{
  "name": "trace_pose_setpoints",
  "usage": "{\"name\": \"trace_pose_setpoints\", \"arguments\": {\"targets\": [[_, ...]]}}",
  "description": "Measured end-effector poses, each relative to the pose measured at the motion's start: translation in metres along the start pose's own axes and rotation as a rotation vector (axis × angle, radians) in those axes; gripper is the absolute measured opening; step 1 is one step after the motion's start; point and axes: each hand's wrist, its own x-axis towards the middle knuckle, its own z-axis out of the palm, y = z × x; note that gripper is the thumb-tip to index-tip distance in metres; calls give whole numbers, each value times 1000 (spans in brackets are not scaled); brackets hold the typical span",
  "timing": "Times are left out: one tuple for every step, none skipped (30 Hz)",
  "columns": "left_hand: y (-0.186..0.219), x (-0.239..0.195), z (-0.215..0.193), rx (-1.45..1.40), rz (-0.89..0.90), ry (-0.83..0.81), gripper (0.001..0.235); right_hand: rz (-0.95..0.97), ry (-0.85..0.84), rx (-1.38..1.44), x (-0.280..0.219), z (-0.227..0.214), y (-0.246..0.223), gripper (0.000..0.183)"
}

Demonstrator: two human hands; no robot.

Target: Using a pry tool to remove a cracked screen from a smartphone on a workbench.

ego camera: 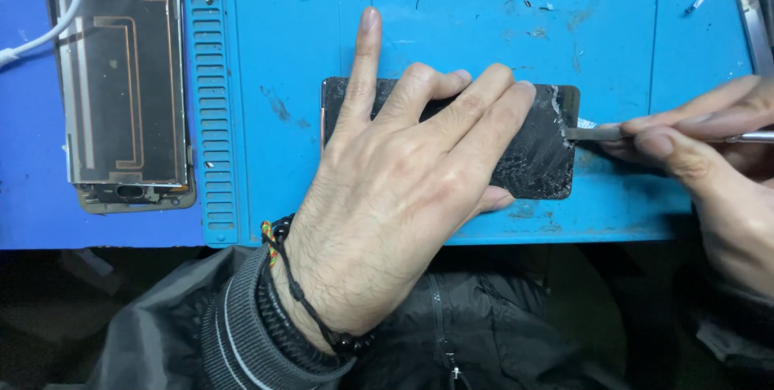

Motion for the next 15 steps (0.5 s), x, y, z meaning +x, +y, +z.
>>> {"name": "trace_pose_setpoints", "arguments": {"targets": [[1, 1, 1, -1, 4, -2, 78, 2, 4, 0, -1, -1, 0, 11], [1, 1, 1, -8, 0, 17, 75, 0, 8, 23, -3, -1, 0, 14], [2, 1, 0, -16, -3, 35, 73, -3, 13, 46, -4, -1, 0, 18], [1, 1, 1, -13, -4, 36, 73, -6, 13, 47, -2, 1, -1, 18], [1, 1, 1, -12, -6, 32, 74, 57, 25, 11, 0, 3, -2, 8], [1, 2, 1, -8, -5, 29, 74, 117, 41, -24, 2, 5, -3, 8], [2, 1, 2, -2, -3, 32, 74, 111, 44, -22, 2, 5, -10, 8], [2, 2, 1, 12, -5, 31, 75, 111, 53, -67, 4, 6, -17, 8], [2, 3, -2, 25, -8, 30, 76, 112, 64, -112, 6, 6, -26, 9], [4, 4, -1, 57, 8, 44, 76, 83, 84, -96, 2, 8, -22, 9], [6, 4, -3, 32, -12, 28, 77, 107, 138, 50, -2, 9, -20, 14], [5, 6, -6, 24, -25, 23, 77, 110, 192, 206, -1, 13, -17, 31], [6, 6, -8, 73, -2, 48, 77, 60, 214, 231, 1, 16, -11, 31], [7, 7, -9, 10, -18, 24, 78, 59, 228, 227, 3, 17, -5, 29], [6, 8, -9, -53, -32, -1, 79, 58, 243, 224, 6, 18, 2, 29]]}}
